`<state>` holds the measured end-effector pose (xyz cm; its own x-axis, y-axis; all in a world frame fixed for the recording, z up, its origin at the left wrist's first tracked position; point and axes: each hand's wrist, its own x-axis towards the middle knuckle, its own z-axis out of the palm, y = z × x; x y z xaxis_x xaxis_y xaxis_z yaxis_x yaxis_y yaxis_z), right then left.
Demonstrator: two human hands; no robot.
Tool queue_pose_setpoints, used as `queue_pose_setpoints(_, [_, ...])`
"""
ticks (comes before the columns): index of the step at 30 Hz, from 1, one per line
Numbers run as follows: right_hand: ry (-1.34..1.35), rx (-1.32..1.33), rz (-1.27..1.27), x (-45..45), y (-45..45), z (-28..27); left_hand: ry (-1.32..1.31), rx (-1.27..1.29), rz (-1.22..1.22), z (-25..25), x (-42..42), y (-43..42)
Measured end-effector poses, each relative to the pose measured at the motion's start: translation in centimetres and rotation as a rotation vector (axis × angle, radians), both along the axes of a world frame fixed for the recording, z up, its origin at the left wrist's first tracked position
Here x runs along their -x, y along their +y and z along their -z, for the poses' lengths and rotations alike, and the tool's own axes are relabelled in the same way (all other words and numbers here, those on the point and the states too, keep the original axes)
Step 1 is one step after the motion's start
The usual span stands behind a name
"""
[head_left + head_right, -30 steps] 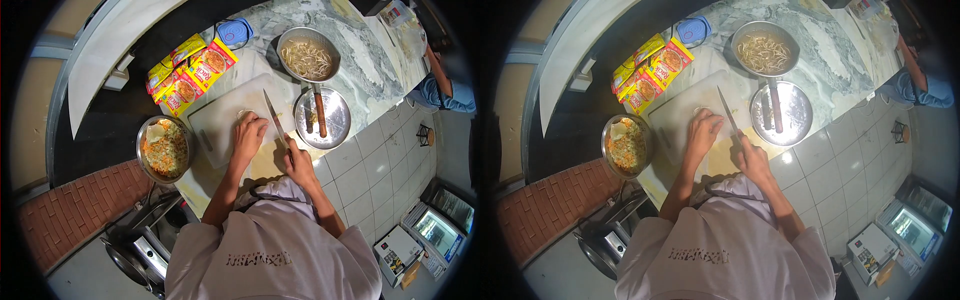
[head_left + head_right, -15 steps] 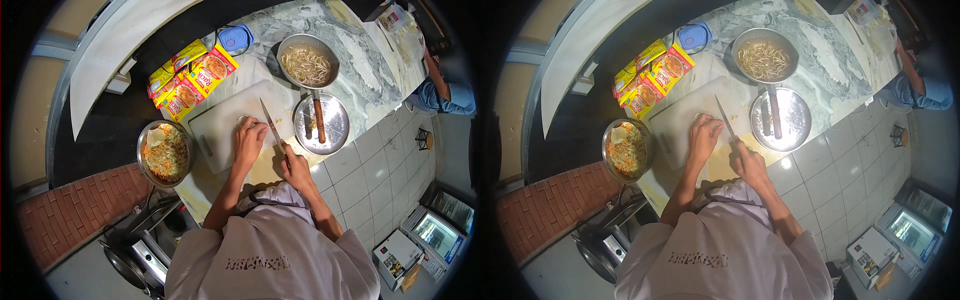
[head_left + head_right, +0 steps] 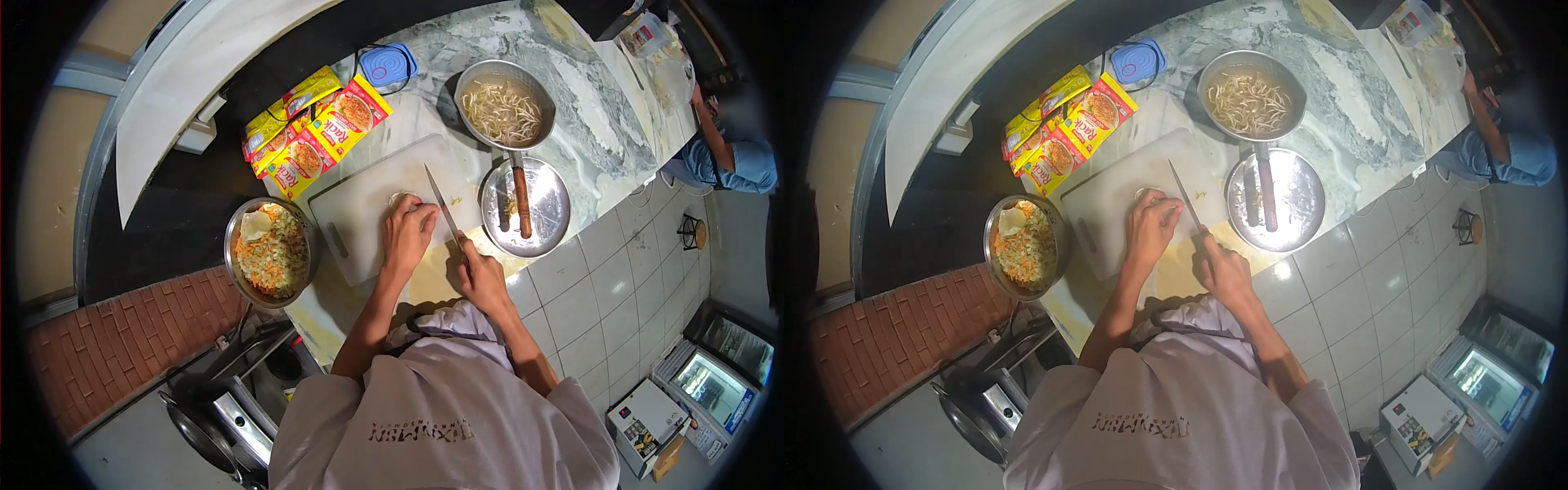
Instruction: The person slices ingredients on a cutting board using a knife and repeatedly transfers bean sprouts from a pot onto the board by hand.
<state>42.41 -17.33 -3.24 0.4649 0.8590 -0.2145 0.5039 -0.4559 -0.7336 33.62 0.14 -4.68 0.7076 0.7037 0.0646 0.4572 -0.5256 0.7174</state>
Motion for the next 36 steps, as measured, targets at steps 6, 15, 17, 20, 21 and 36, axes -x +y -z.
queue_pose_setpoints(6, [-0.076, 0.001, -0.030, 0.1, -0.1, 0.5, 0.005, -0.011, -0.014, -0.3, 0.0, 0.0])
queue_pose_setpoints(15, [-0.018, 0.033, 0.014, -0.6, -0.6, 0.2, -0.037, -0.095, -0.017, -0.1, 0.6, 0.2])
queue_pose_setpoints(17, [-0.027, 0.009, 0.029, -0.8, -0.8, -0.3, -0.055, -0.032, -0.007, -0.1, 1.0, 0.4])
queue_pose_setpoints(20, [-0.021, 0.034, 0.032, -1.1, -0.5, -1.4, -0.093, -0.023, -0.028, -0.1, 1.8, 0.7])
queue_pose_setpoints(21, [-0.025, 0.010, 0.045, -1.1, -0.4, -1.4, -0.097, -0.027, -0.040, 0.0, 2.0, 0.9])
queue_pose_setpoints(36, [0.157, 0.035, 0.163, -0.7, -0.4, -2.4, -0.129, -0.068, 0.103, 0.0, 1.3, 1.6])
